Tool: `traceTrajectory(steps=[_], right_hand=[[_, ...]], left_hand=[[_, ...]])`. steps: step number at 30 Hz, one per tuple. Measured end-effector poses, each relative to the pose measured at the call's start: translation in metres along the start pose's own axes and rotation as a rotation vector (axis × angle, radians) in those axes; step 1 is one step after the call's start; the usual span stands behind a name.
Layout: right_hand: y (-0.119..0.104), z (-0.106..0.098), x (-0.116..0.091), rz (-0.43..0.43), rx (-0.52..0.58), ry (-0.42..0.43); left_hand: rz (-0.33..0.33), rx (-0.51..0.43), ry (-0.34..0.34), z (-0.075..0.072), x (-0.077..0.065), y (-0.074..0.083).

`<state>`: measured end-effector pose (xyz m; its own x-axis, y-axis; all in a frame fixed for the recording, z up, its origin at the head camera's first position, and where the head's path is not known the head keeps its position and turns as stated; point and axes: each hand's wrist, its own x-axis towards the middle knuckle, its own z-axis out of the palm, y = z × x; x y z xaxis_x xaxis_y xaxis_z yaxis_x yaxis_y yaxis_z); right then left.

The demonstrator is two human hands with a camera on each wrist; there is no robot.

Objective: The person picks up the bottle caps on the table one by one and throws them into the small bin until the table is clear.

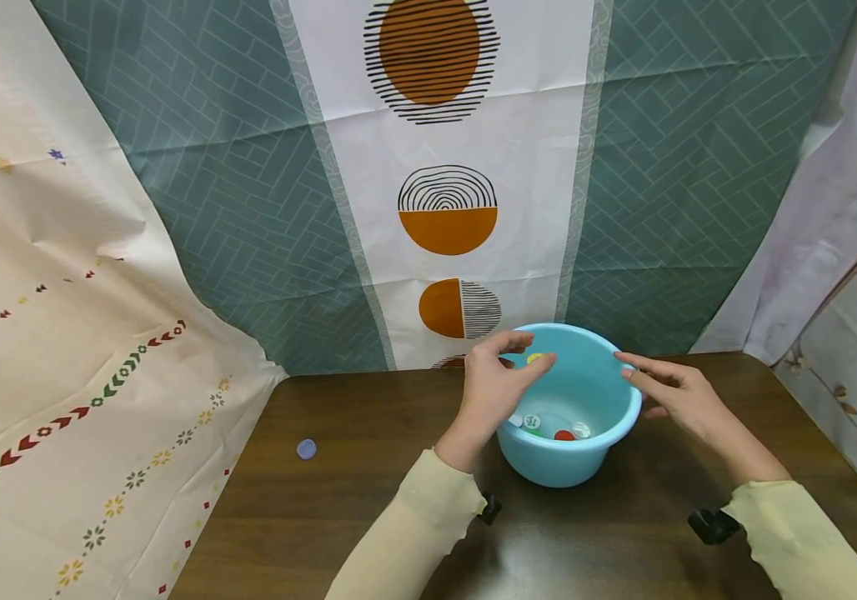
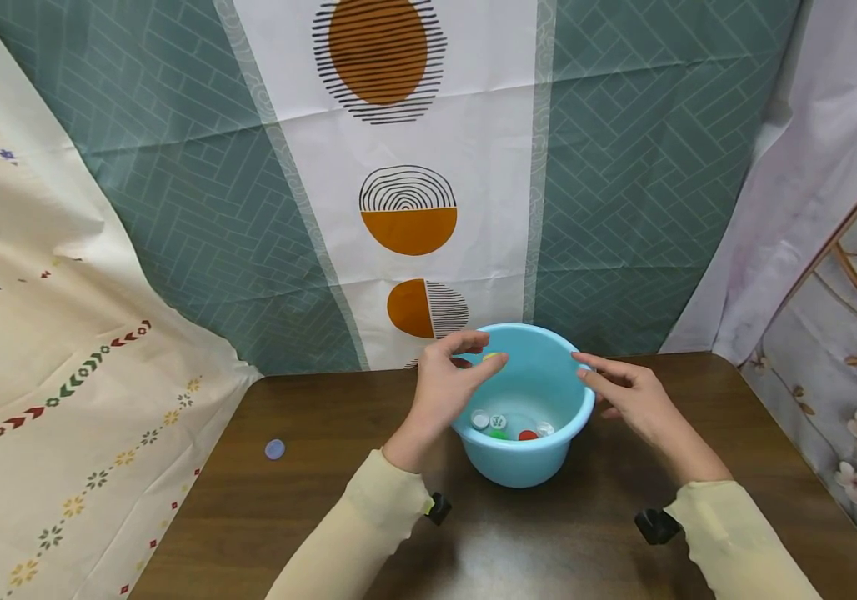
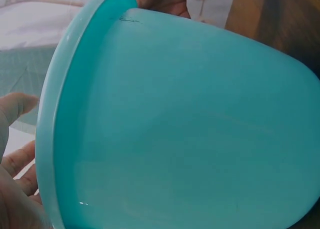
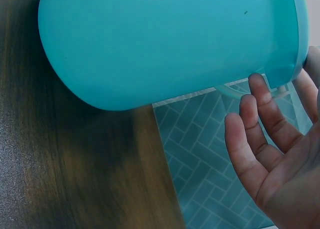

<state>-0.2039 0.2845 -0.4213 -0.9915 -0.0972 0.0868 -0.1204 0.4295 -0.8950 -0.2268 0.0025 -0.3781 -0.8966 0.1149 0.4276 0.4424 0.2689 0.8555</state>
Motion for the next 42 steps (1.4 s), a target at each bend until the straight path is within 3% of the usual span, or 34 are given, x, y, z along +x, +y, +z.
traceTrajectory(steps=[18,26,33,42], right_hand=[[0.001,0.001,0.0,0.003,-0.006,0.003],[0.0,0.002,0.0,-0.006,-0.005,0.009],[-0.002,0.002,-0.001,-0.003,-0.013,0.002],[-0.003,0.001,-0.001,0.01,-0.022,0.007]], left_hand=[[0.005,0.007,0.04,-0.007,-0.001,-0.003],[-0.006,0.004,0.092,-0.031,0.0,-0.013],[-0.014,-0.018,0.162,-0.056,-0.005,-0.031],[-0.029,0.043,0.251,-0.087,-0.016,-0.049]])
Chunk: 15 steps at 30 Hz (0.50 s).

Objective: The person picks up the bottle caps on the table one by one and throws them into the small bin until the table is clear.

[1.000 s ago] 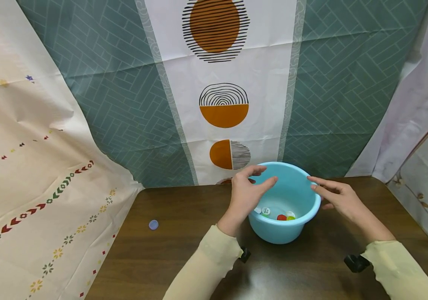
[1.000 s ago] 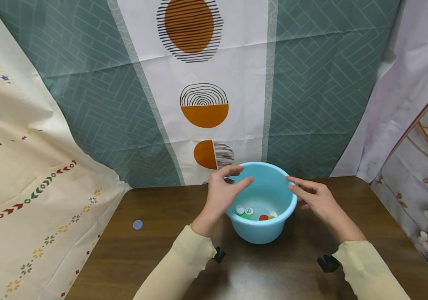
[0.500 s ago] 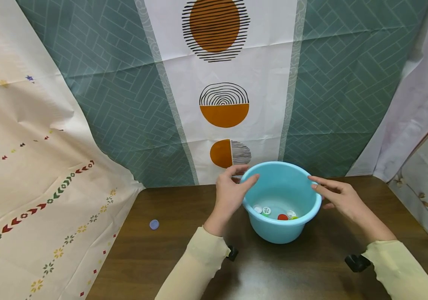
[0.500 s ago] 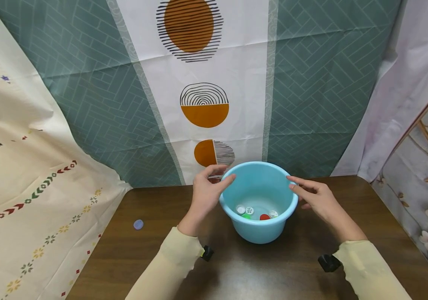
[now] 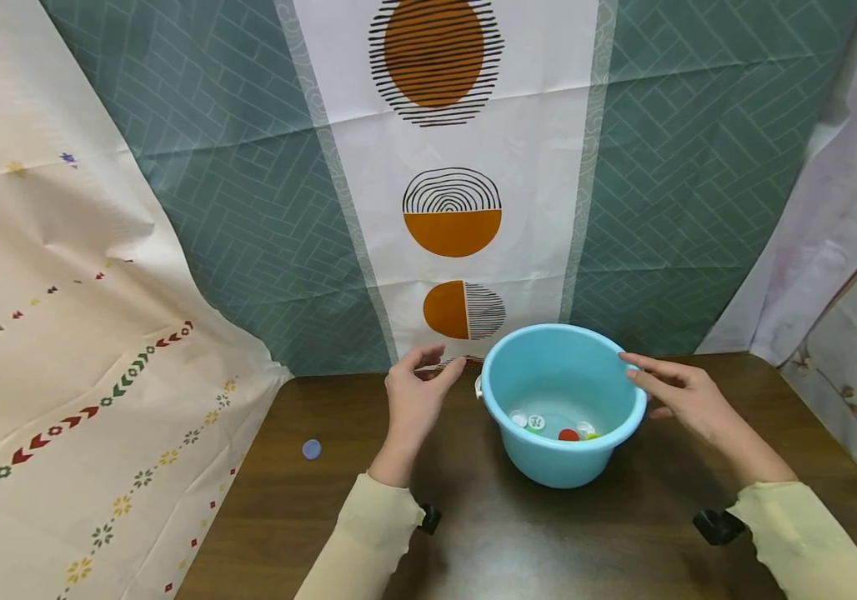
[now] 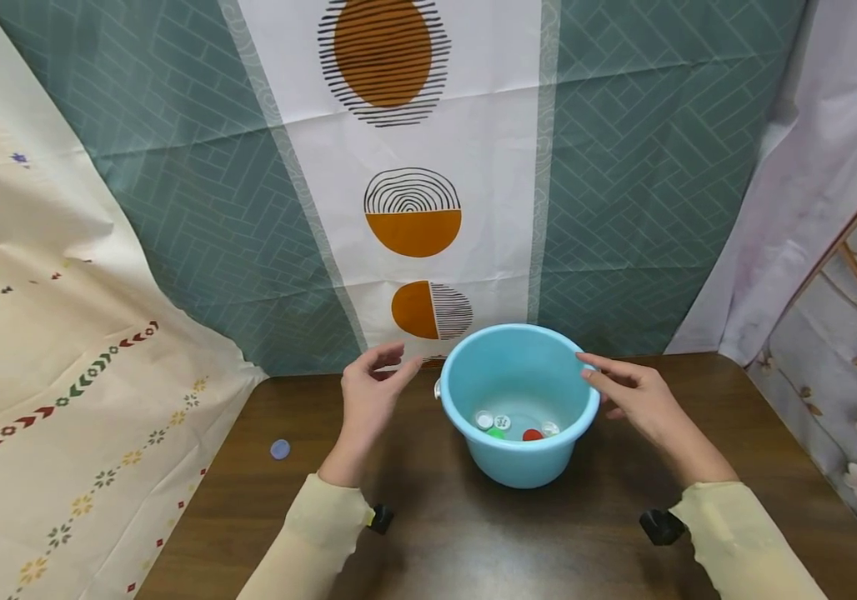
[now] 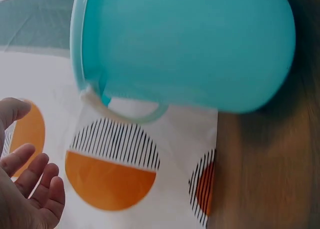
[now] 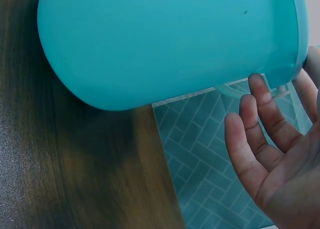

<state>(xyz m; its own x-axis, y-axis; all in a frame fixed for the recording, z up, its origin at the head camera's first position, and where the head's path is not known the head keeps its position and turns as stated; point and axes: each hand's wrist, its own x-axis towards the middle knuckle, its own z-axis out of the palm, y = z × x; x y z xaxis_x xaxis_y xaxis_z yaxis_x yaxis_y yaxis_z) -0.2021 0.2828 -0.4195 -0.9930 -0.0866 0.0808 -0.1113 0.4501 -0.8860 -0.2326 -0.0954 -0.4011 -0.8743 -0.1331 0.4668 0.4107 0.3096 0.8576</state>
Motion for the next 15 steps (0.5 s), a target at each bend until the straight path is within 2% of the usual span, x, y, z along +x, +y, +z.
traceTrajectory(steps=[7,15], right_hand=[[0.002,-0.002,-0.001,-0.002,0.003,0.003],[0.001,-0.001,0.0,-0.01,0.022,-0.001]], left_hand=[[-0.035,0.039,0.081,-0.027,0.0,-0.018],[-0.08,0.133,0.143,-0.069,-0.008,-0.043]])
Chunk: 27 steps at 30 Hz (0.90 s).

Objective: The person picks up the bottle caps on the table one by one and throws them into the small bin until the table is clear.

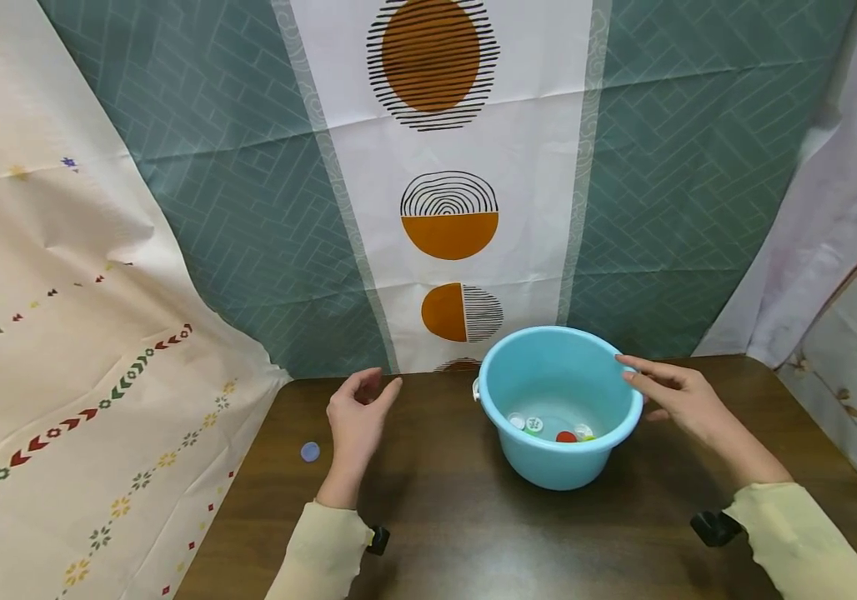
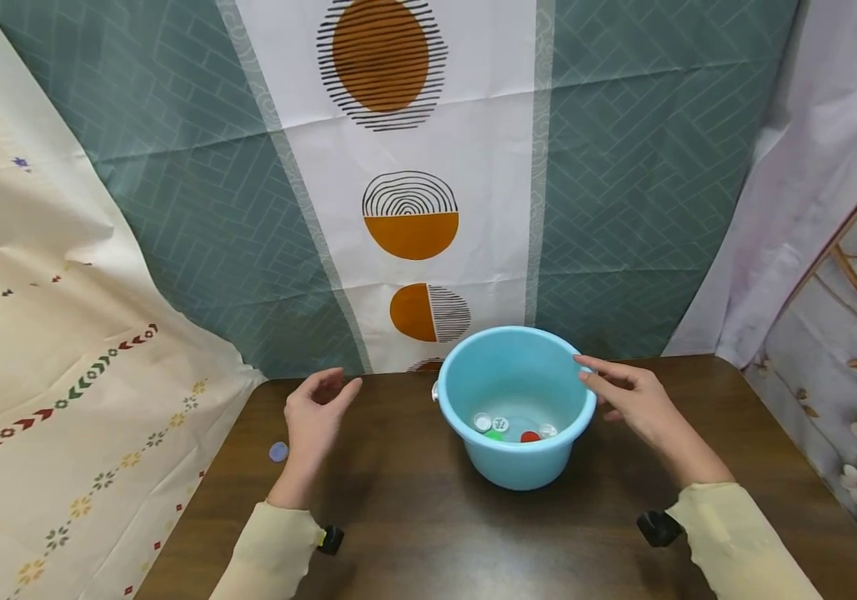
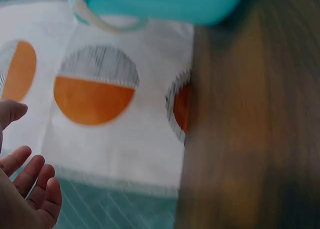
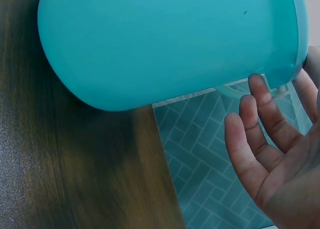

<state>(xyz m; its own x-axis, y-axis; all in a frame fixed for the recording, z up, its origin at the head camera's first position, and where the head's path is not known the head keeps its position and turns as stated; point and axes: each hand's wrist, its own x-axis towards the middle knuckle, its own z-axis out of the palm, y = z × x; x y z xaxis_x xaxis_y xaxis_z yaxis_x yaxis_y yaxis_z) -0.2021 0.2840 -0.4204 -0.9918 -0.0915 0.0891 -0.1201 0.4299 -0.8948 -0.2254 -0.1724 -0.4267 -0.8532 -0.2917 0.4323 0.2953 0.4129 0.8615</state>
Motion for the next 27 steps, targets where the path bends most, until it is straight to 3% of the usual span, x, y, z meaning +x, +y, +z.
traceTrajectory(steps=[6,13,19,27], right_hand=[[0.0,-0.001,0.0,-0.005,-0.004,0.01],[0.0,0.0,0.0,-0.003,-0.007,0.01],[0.0,-0.001,0.0,-0.007,-0.002,0.008],[0.001,0.0,0.001,-0.003,0.001,-0.002]], left_hand=[[-0.043,0.083,0.047,-0.025,0.002,-0.024],[-0.106,0.198,0.138,-0.041,0.006,-0.05],[-0.178,0.273,0.129,-0.052,0.006,-0.07],[-0.325,0.519,0.131,-0.064,0.003,-0.089]])
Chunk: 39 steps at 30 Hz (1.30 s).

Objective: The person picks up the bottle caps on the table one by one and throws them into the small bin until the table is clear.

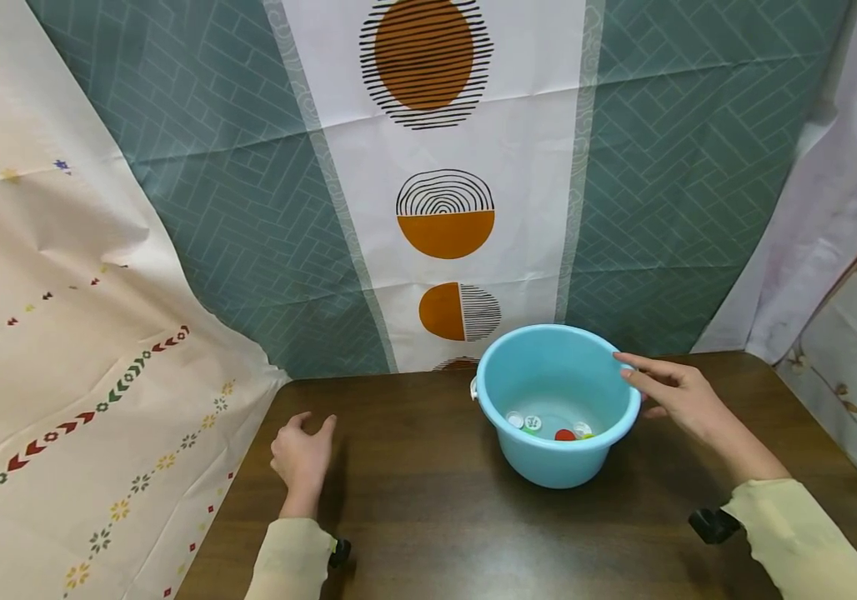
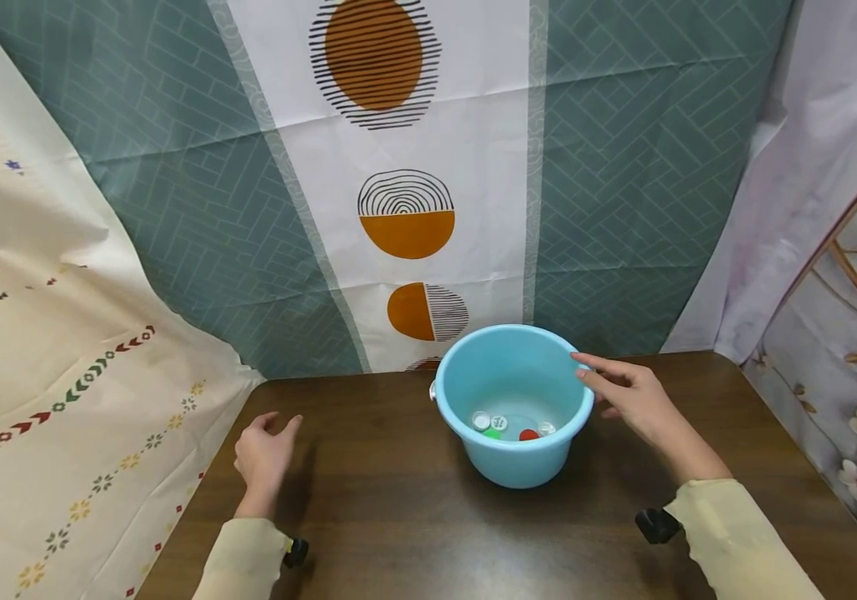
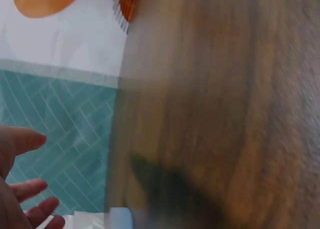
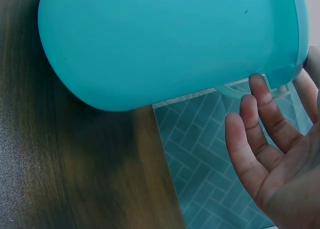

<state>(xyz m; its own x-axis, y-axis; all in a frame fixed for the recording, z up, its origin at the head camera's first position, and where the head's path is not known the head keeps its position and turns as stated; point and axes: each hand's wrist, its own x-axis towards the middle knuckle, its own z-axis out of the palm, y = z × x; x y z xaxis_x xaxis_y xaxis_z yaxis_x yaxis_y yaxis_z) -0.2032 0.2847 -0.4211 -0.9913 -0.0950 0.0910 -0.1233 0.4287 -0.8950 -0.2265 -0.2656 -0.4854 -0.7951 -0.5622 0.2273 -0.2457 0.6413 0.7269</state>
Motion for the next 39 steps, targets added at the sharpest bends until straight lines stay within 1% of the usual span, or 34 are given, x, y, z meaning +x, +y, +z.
traceTrajectory(steps=[3,12,17,21,24,26,31,35,39], right_hand=[[0.0,-0.001,0.0,-0.001,0.003,0.0],[-0.001,0.0,-0.001,0.005,-0.006,-0.001],[-0.001,0.002,-0.001,0.001,-0.005,-0.005],[-0.001,0.003,-0.001,0.006,-0.007,-0.004],[-0.002,0.002,-0.002,0.006,-0.01,0.002],[-0.002,0.002,-0.002,0.007,-0.009,0.006],[-0.001,0.003,-0.001,0.01,-0.006,0.005],[0.001,0.003,-0.001,0.005,-0.007,0.0],[0.001,0.003,-0.001,0.004,-0.009,0.001]], left_hand=[[-0.033,0.067,-0.026,0.0,0.0,-0.006],[-0.144,0.154,-0.114,0.002,0.005,-0.024],[-0.17,0.172,-0.165,0.0,0.006,-0.032],[-0.18,0.177,-0.193,0.0,0.005,-0.038],[-0.177,0.18,-0.2,0.0,0.006,-0.04],[-0.162,0.187,-0.199,0.001,0.006,-0.042],[-0.095,0.212,-0.199,0.0,0.006,-0.043],[-0.086,0.199,-0.23,-0.002,0.006,-0.042],[-0.083,0.197,-0.243,-0.002,0.006,-0.041]])
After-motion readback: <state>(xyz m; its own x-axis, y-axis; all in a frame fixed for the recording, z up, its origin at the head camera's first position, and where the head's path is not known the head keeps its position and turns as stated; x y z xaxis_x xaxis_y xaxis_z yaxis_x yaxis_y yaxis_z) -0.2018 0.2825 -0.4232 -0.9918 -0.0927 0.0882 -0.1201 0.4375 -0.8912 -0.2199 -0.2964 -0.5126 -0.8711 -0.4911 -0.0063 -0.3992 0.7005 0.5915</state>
